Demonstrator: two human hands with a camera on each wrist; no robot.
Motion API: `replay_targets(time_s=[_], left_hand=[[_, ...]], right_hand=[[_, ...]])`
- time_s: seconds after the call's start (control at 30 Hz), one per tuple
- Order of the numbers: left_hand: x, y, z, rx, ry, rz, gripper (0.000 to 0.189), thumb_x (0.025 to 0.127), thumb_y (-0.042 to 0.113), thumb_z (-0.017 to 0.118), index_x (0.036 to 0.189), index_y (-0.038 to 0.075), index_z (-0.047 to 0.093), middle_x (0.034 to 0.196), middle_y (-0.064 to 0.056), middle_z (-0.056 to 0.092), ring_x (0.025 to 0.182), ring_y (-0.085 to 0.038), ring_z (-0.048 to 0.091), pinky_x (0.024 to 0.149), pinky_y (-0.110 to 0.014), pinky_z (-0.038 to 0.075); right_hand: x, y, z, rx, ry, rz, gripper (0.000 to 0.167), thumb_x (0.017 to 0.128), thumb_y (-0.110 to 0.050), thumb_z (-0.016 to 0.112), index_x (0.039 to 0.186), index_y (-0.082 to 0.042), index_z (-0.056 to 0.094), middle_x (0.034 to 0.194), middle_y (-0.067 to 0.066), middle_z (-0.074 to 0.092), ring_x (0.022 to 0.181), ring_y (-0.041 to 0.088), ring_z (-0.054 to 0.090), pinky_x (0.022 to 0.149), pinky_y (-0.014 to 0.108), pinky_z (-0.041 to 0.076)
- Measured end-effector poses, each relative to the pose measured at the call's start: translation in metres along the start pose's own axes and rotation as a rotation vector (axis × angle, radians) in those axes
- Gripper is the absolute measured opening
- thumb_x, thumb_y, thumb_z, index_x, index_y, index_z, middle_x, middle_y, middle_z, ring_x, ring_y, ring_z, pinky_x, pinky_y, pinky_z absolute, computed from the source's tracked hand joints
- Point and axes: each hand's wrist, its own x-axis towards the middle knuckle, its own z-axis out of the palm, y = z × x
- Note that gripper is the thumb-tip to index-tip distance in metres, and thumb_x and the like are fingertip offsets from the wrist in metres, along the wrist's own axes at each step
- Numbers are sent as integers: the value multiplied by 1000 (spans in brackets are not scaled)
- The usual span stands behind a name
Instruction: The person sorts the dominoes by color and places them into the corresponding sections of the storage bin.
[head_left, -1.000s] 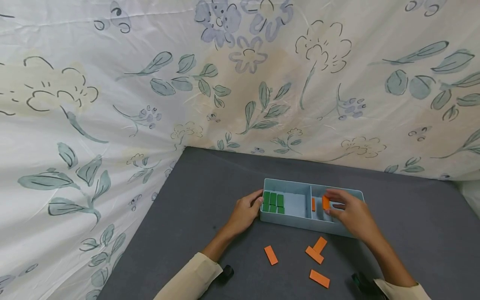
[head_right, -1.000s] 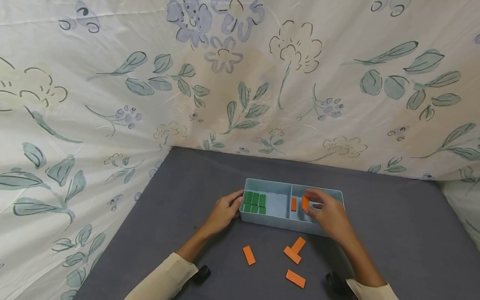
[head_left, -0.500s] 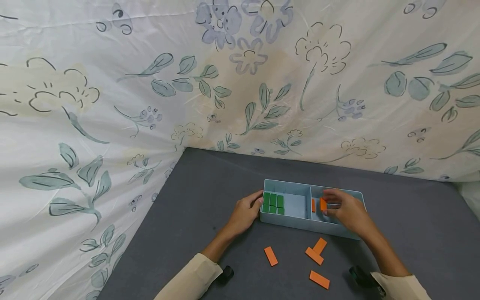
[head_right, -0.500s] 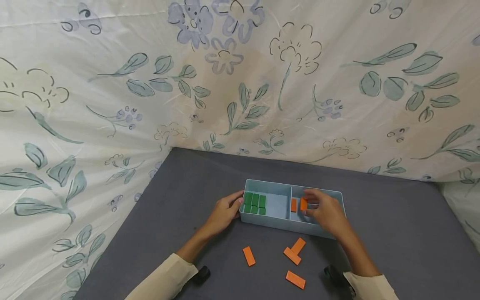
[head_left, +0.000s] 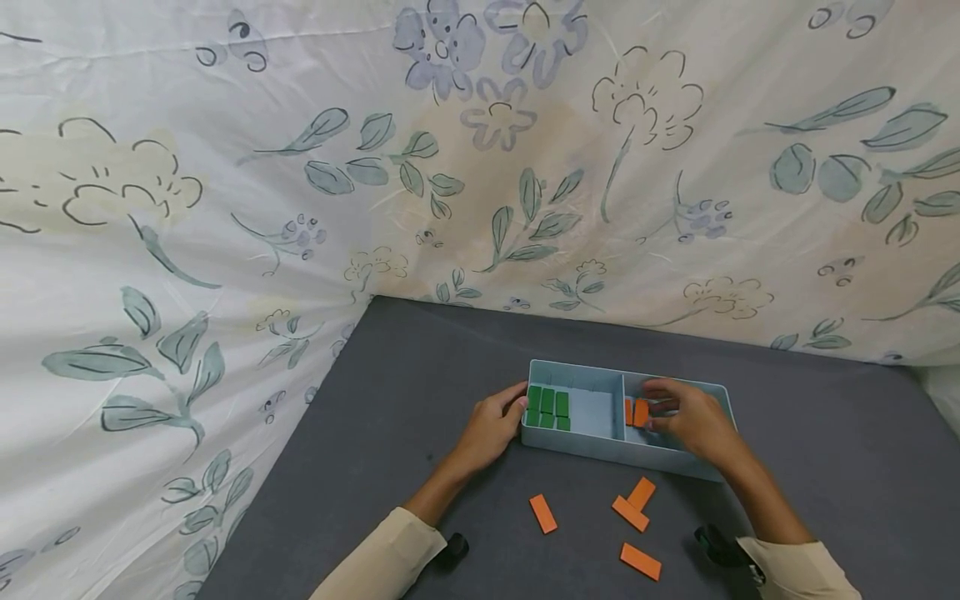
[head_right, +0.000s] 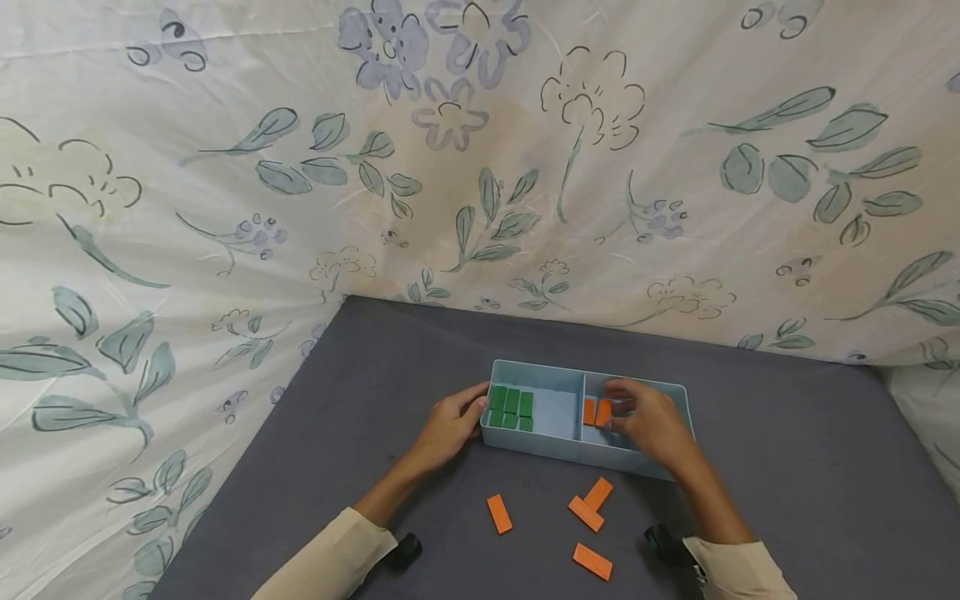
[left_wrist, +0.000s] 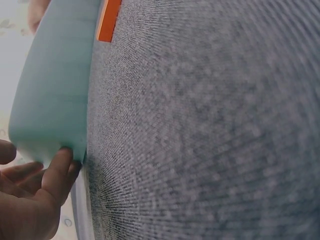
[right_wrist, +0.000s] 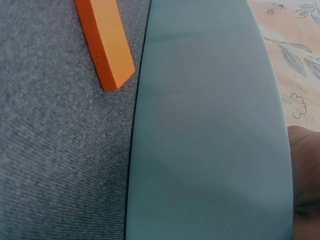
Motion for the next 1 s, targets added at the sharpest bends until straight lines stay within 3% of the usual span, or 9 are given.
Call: replay_targets(time_s=[0.4, 0.83, 1.0], left_hand=[[0, -1, 0, 1, -4, -5, 49, 115, 27, 48, 158, 2, 49, 155, -15, 56, 147, -26, 49, 118, -50, 42], [1, -1, 1, 8, 10, -3, 48, 115, 25, 50, 156, 0, 51, 155, -15, 57, 146, -27, 50, 118, -51, 42], [1, -1, 1, 0, 13, -10, 47, 115, 23, 50, 156, 0, 51, 154, -15, 57, 145, -27, 51, 117, -51, 42]], right_hand=[[-6, 1, -1, 39, 36, -3, 54, 93, -5, 81, 143, -1, 62, 136, 25, 66, 117, 44, 69, 82, 48, 61], [-21, -2, -3, -4, 161, -50, 52, 92, -7, 84, 140, -3, 65, 132, 22, 70, 111, 42, 72, 76, 38, 62], [-29, -7, -3, -22, 210, -74, 51, 90, -6, 85, 138, -2, 67, 125, 21, 73, 107, 40, 73, 82, 44, 62]])
